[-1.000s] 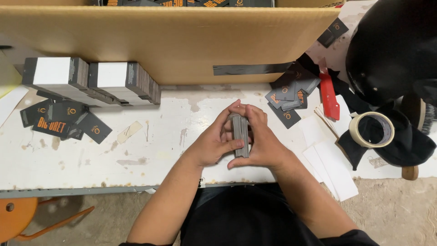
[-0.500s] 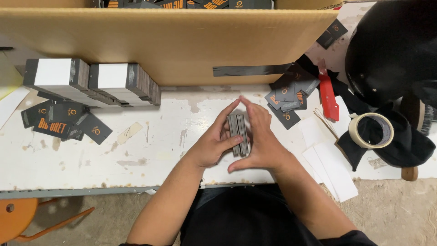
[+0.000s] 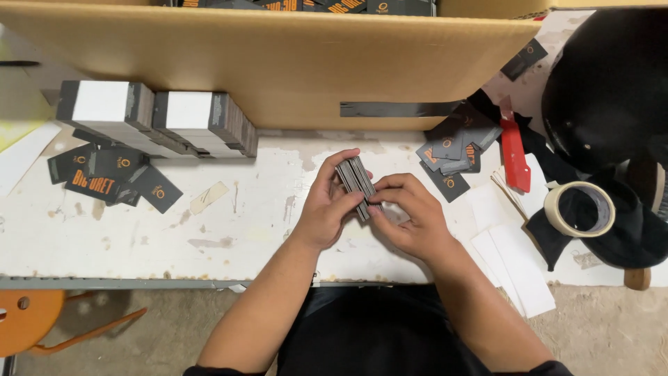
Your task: The person sits at a table and organizes small black tags. They pick up tags from the table surface and a cardboard box, align them with paper strips, and compile them into a neat stack by hand.
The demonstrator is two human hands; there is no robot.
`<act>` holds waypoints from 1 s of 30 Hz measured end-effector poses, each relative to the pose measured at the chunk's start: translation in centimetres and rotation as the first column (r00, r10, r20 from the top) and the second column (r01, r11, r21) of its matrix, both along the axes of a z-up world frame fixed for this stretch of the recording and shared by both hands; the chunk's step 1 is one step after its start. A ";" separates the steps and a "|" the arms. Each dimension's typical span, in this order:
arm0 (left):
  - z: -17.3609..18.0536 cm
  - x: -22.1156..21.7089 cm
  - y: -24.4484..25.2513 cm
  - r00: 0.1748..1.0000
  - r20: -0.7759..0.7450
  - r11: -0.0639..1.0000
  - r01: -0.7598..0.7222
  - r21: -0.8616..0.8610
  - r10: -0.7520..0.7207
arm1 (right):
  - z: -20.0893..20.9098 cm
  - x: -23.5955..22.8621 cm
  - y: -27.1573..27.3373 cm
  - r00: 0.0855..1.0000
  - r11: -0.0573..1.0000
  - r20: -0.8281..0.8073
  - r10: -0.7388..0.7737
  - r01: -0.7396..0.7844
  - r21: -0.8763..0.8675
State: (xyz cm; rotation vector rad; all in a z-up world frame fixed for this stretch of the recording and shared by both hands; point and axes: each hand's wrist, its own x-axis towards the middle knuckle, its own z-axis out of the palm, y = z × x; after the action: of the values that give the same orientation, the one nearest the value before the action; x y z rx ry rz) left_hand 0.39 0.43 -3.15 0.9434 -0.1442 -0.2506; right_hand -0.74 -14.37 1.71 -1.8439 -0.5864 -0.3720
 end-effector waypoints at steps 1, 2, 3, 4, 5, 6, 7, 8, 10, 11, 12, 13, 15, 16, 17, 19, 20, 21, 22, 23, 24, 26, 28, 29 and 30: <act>0.5 0.0 0.0 1.000 0.006 1.000 -0.013 0.005 0.013 | 0.2 0.0 0.1 1.000 1.000 0.006 0.013 -0.013 0.005; 0.9 -0.1 0.0 0.999 0.037 0.999 -0.037 -0.015 0.038 | 0.4 0.0 0.2 1.000 1.000 -0.001 -0.003 0.003 0.000; 1.4 -0.3 0.0 0.996 0.066 0.997 -0.062 -0.036 0.065 | 0.7 0.0 0.3 1.000 1.000 -0.011 -0.017 0.016 -0.006; 1.5 -0.3 0.1 0.994 0.070 0.996 -0.078 -0.031 0.080 | 0.7 0.0 0.4 1.000 1.000 -0.007 -0.001 0.001 -0.001; 1.6 -0.3 0.2 0.993 0.077 0.995 -0.081 -0.053 0.085 | 0.7 -0.1 0.4 1.000 1.000 -0.019 -0.014 0.014 -0.008; 1.6 -0.3 0.2 0.992 0.085 0.994 -0.084 -0.075 0.090 | 0.7 -0.1 0.3 0.999 1.000 -0.030 -0.027 0.026 -0.015; 1.3 -0.3 0.3 0.991 0.088 0.993 -0.090 -0.074 0.096 | 0.8 -0.2 0.3 0.999 1.000 -0.027 -0.020 0.020 -0.014; 0.9 -0.3 0.4 0.991 0.092 0.993 -0.091 -0.076 0.098 | 0.9 -0.2 0.3 0.999 0.999 -0.015 -0.040 0.039 -0.029; 0.7 -0.2 0.4 0.990 0.100 0.993 -0.091 -0.079 0.099 | 1.0 -0.4 0.4 0.998 0.997 0.001 -0.059 0.059 -0.043; 0.8 -0.2 0.4 0.989 0.105 0.991 -0.097 -0.092 0.107 | 0.9 -0.5 0.4 0.996 0.991 0.011 -0.086 0.087 -0.106; 1.0 -0.3 0.4 0.987 0.109 0.989 -0.103 -0.105 0.115 | 0.8 -0.7 0.4 0.993 0.979 0.022 -0.112 0.114 -0.168; 1.1 -0.3 0.4 0.987 0.111 0.989 -0.104 -0.106 0.116 | 1.1 -0.9 0.7 0.994 0.979 0.024 -0.111 0.113 -0.167; 1.4 -0.4 0.4 0.987 0.094 0.988 -0.123 -0.090 0.131 | 1.7 -1.2 1.3 0.991 0.958 0.030 -0.128 0.132 -0.255; 1.9 -0.5 0.4 0.986 0.096 0.988 -0.124 -0.091 0.133 | 2.8 -1.4 1.7 0.991 0.958 0.033 -0.127 0.131 -0.255; 2.4 -0.6 0.4 0.986 0.098 0.988 -0.128 -0.087 0.136 | 3.9 -1.5 2.1 0.995 0.949 0.012 -0.101 0.099 -0.301; 2.7 -1.0 0.7 0.984 0.101 0.987 -0.138 -0.083 0.146 | 5.0 -1.8 2.7 0.998 0.936 -0.009 -0.069 0.062 -0.345; 2.6 -1.2 0.9 0.983 0.098 0.986 -0.145 -0.078 0.152 | 5.1 -2.0 2.9 0.998 0.932 -0.017 -0.053 0.044 -0.360; 2.5 -1.5 1.2 0.983 0.092 0.985 -0.154 -0.073 0.161 | 5.1 -2.2 3.1 0.999 0.926 -0.028 -0.035 0.022 -0.377; 2.6 -1.8 1.4 0.981 0.090 0.984 -0.163 -0.074 0.169 | 4.5 -2.3 3.3 0.999 0.926 -0.030 -0.027 0.014 -0.377; 2.8 -2.1 1.7 0.981 0.067 0.979 -0.176 -0.099 0.183 | 3.9 -2.3 3.6 0.994 0.940 -0.074 -0.075 0.046 -0.337; 2.9 -2.5 2.0 0.979 0.044 0.974 -0.190 -0.124 0.197 | 3.4 -2.4 3.9 0.985 0.951 -0.120 -0.121 0.080 -0.298; 3.3 -3.1 2.8 0.978 -0.023 0.964 -0.209 -0.162 0.208 | 3.0 -2.6 4.7 0.986 0.964 -0.118 -0.115 0.082 -0.253; 3.9 -3.6 3.6 0.972 -0.086 0.951 -0.233 -0.201 0.220 | 3.0 -2.7 5.7 0.988 0.975 -0.115 -0.106 0.081 -0.206; 4.2 -3.9 4.1 0.966 -0.113 0.939 -0.251 -0.234 0.230 | 3.1 -2.8 6.2 0.992 0.987 -0.095 -0.088 0.074 -0.144; 4.5 -4.1 4.5 0.961 -0.140 0.925 -0.270 -0.267 0.240 | 3.2 -2.8 6.7 0.995 0.995 -0.076 -0.072 0.066 -0.080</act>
State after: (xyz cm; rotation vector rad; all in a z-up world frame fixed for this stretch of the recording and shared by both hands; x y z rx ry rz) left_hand -3.75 4.95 1.34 0.6517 0.0410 -0.0346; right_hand -3.57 -7.69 4.88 -1.9480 -0.4902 -0.3242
